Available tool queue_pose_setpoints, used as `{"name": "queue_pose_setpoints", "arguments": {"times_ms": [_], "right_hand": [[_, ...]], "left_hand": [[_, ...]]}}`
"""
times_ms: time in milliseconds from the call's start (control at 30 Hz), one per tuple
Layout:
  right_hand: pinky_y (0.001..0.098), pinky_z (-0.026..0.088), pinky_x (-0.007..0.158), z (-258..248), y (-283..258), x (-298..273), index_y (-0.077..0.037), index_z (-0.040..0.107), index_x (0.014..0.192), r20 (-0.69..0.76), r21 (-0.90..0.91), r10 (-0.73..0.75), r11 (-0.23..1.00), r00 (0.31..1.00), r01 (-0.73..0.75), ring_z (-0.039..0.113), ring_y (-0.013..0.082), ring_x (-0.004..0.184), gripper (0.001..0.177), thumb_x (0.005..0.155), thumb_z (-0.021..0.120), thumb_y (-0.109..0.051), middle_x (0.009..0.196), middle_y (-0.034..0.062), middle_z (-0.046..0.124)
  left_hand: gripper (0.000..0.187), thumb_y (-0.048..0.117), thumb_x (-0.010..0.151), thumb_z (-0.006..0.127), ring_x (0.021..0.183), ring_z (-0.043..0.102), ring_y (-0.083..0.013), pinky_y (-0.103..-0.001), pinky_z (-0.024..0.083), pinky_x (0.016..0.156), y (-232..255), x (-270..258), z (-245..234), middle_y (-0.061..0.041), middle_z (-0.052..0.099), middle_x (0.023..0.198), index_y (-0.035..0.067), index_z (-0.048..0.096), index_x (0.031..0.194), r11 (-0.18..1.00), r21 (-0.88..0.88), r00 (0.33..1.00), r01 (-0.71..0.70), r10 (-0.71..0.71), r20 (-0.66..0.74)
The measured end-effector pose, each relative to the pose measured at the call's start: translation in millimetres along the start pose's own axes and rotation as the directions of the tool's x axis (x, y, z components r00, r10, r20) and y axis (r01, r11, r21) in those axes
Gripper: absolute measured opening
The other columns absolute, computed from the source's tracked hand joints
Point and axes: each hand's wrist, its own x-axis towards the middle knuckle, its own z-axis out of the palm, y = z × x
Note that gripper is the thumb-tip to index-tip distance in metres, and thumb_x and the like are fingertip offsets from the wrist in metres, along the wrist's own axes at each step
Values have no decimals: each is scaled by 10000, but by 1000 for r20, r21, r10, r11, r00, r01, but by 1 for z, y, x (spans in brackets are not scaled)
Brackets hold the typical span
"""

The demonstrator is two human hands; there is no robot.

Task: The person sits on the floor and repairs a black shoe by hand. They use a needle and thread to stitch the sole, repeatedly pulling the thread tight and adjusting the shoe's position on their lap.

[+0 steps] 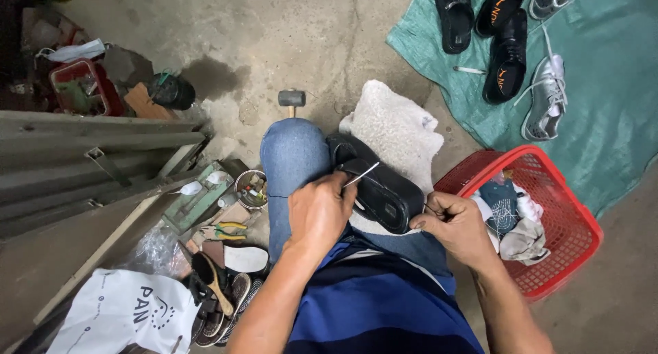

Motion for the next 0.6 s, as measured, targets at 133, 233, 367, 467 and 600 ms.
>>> {"name": "queue_pose_setpoints", "arguments": {"times_ms": [133, 233, 367, 467, 600], "right_hand": [[226, 265, 486, 0, 5, 1, -140, 483, 578, 13, 13, 11, 1000, 1000, -12, 314, 60, 531, 505, 806, 894, -324, 507, -70, 347], [229, 267, 488, -1, 10, 0, -141, 483, 576, 2, 30, 21, 999, 1000, -21, 310, 57, 537, 499, 805, 899, -294, 520, -73, 338], [224, 269, 491, -2, 11, -1, -133, 483, 576, -11, 50, 21, 999, 1000, -20, 316, 51, 543, 501, 817, 891, -295, 521, -70, 341], [224, 269, 486, -1, 11, -1, -130, 495, 576, -16, 56, 14, 998, 1000, -13, 316, 53, 537, 492, 821, 886, -303, 513, -70, 344], [224, 259, 480, 1, 6, -2, -123, 481, 568, -21, 42, 8, 999, 1000, -8, 312, 59, 525, 507, 809, 894, -288, 496, -60, 341]], "left_hand": [[143, 249, 878, 662, 637, 717, -391, -467, 560, 560, 4, 1, 6, -85, 700, 591, 164, 771, 840, 999, 15, 999, 44, -44, 13], [151, 244, 892, 640, 663, 718, -403, -487, 559, 560, 8, 3, 6, -93, 698, 595, 168, 761, 843, 999, -2, 999, 46, -46, -1], [147, 217, 885, 645, 711, 709, -430, -512, 555, 562, 3, 5, 15, -127, 701, 632, 136, 743, 810, 994, -102, 999, 47, -49, -17], [124, 192, 879, 664, 667, 700, -425, -483, 544, 534, -2, 7, 17, -136, 681, 612, 127, 738, 806, 984, -176, 999, 38, -41, -13], [132, 180, 849, 660, 496, 603, -249, -373, 488, 481, -9, 5, 26, -118, 577, 510, 87, 699, 763, 858, -496, 991, 130, -97, 92]]}}
